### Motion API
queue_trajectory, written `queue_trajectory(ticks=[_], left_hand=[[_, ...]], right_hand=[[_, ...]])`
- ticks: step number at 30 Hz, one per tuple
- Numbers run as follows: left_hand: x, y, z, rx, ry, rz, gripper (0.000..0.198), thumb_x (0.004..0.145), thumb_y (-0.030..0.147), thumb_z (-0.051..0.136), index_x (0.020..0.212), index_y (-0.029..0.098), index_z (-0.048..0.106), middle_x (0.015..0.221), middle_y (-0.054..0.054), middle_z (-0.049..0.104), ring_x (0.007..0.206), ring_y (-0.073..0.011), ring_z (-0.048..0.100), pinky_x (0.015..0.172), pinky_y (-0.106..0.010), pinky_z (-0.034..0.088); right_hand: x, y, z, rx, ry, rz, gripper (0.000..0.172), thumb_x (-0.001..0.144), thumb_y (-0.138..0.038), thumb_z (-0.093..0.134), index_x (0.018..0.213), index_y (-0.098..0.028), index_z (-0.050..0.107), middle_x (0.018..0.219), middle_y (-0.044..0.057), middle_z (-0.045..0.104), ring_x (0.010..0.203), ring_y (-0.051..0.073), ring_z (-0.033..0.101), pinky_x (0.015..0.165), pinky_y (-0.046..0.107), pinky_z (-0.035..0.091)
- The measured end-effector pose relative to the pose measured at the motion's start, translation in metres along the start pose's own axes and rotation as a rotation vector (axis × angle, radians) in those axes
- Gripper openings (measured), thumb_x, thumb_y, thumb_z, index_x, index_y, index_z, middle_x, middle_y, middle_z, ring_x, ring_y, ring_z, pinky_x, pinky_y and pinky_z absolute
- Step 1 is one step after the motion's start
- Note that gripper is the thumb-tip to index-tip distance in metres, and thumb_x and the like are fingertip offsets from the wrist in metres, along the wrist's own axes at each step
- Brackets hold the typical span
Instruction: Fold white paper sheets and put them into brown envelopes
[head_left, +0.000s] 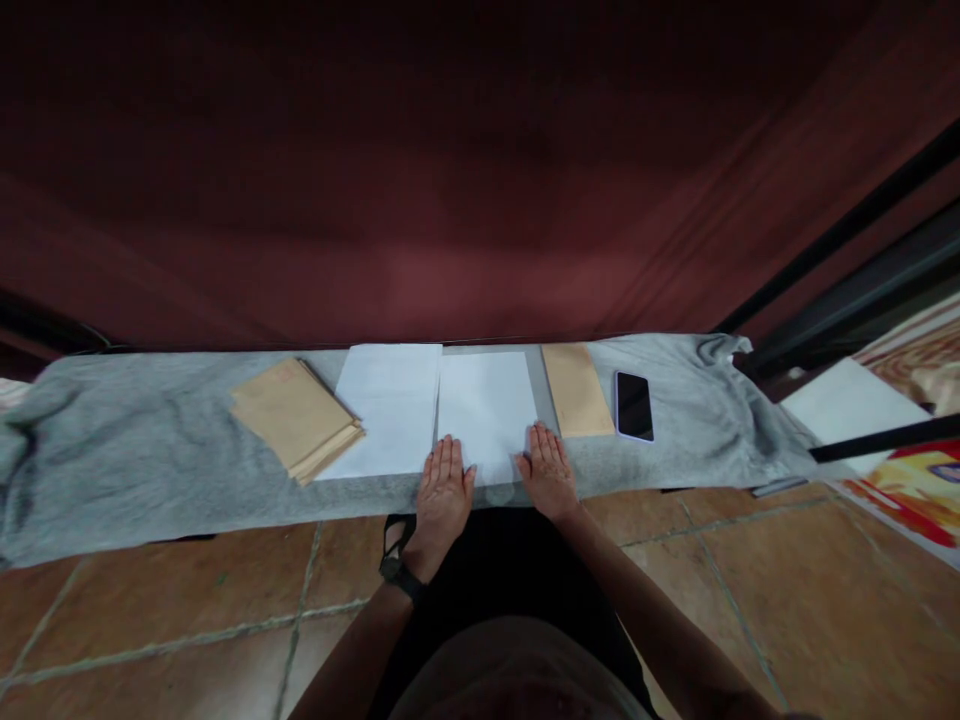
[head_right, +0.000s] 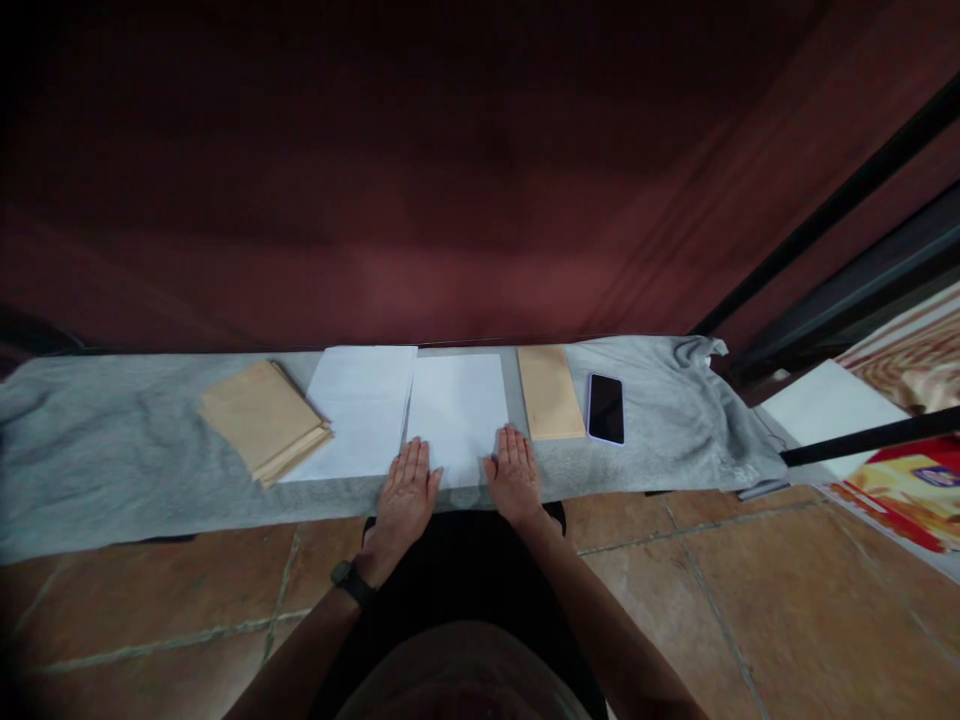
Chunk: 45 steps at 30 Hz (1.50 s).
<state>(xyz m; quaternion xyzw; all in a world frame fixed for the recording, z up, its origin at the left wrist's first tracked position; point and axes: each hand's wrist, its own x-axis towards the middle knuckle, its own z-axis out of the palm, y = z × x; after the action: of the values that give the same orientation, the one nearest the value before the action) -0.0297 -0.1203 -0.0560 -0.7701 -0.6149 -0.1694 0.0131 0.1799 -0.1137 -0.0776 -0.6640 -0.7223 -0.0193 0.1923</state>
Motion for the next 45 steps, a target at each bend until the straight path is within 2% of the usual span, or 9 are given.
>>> queue_trajectory(ticks=[3,6,9,12,16,24,29,36,45], left_hand=[[0.000,0.011,-0.001,-0.006,-0.024,0.055,0.056,0.104,0.030,0.034,0.155,0.006,0.034,0.160,-0.018,0.037,0.152,-0.0278,0.028,0.124,-0.048,0.029],[0.004,0.027,0.003,-0.012,-0.092,0.173,0.058,0.100,0.020,0.034,0.157,0.007,0.030,0.163,-0.014,0.034,0.154,-0.0240,0.022,0.126,-0.046,0.025],[0.004,0.034,0.008,-0.003,-0.137,0.223,0.060,0.098,0.014,0.032,0.157,0.007,0.029,0.163,-0.014,0.034,0.155,-0.0231,0.020,0.127,-0.047,0.025],[0.001,0.028,0.008,-0.002,-0.139,0.232,0.060,0.101,0.025,0.036,0.156,0.005,0.029,0.164,-0.018,0.031,0.155,-0.0258,0.019,0.126,-0.047,0.025],[-0.007,0.016,0.001,-0.017,-0.126,0.225,0.071,0.100,0.044,0.045,0.157,0.005,0.027,0.164,-0.021,0.027,0.155,-0.0293,0.018,0.126,-0.049,0.025],[-0.015,0.009,-0.014,0.008,-0.153,0.192,0.081,0.098,0.052,0.049,0.153,-0.005,0.028,0.160,-0.029,0.030,0.154,-0.0329,0.019,0.127,-0.051,0.020],[-0.002,0.021,-0.018,-0.002,-0.155,0.211,0.073,0.101,0.047,0.044,0.152,-0.004,0.032,0.161,-0.026,0.030,0.154,-0.0312,0.019,0.128,-0.048,0.019],[0.018,0.031,-0.001,-0.067,-0.195,0.219,0.061,0.102,0.034,0.036,0.152,0.000,0.035,0.163,-0.021,0.030,0.154,-0.0273,0.020,0.128,-0.047,0.019],[0.026,0.020,0.004,-0.106,-0.140,0.131,0.060,0.103,0.031,0.029,0.156,0.003,0.029,0.162,-0.020,0.032,0.154,-0.0258,0.022,0.126,-0.047,0.025]], right_hand=[[-0.001,-0.013,-0.006,0.024,-0.024,-0.011,0.061,0.106,-0.037,0.033,0.159,-0.007,0.028,0.161,0.019,0.036,0.150,0.030,0.033,0.122,0.050,0.028],[0.001,-0.033,-0.009,0.080,-0.088,-0.121,0.056,0.107,-0.035,0.029,0.159,-0.012,0.030,0.162,0.014,0.036,0.151,0.026,0.033,0.123,0.047,0.027],[-0.001,-0.042,-0.009,0.099,-0.125,-0.179,0.056,0.108,-0.037,0.028,0.157,-0.012,0.034,0.161,0.014,0.039,0.150,0.024,0.034,0.123,0.046,0.028],[-0.007,-0.035,-0.009,0.071,-0.114,-0.174,0.059,0.108,-0.041,0.030,0.156,-0.008,0.034,0.160,0.017,0.038,0.151,0.026,0.033,0.123,0.047,0.027],[-0.017,-0.014,-0.010,0.021,-0.084,-0.160,0.065,0.107,-0.046,0.031,0.157,-0.005,0.030,0.161,0.020,0.036,0.151,0.029,0.032,0.122,0.049,0.028],[-0.032,0.010,-0.014,0.007,-0.051,-0.100,0.068,0.107,-0.049,0.026,0.159,-0.005,0.026,0.161,0.023,0.035,0.149,0.031,0.033,0.120,0.053,0.029],[-0.013,0.001,-0.017,0.064,-0.071,-0.088,0.062,0.108,-0.042,0.021,0.160,-0.009,0.022,0.162,0.021,0.033,0.152,0.030,0.027,0.121,0.055,0.026],[0.028,-0.025,-0.005,0.095,-0.224,-0.200,0.057,0.107,-0.032,0.022,0.160,-0.011,0.026,0.164,0.017,0.031,0.153,0.026,0.025,0.123,0.049,0.025],[0.023,-0.016,-0.003,0.003,-0.144,-0.114,0.058,0.106,-0.034,0.029,0.156,-0.005,0.032,0.163,0.021,0.032,0.151,0.030,0.030,0.121,0.052,0.026]])
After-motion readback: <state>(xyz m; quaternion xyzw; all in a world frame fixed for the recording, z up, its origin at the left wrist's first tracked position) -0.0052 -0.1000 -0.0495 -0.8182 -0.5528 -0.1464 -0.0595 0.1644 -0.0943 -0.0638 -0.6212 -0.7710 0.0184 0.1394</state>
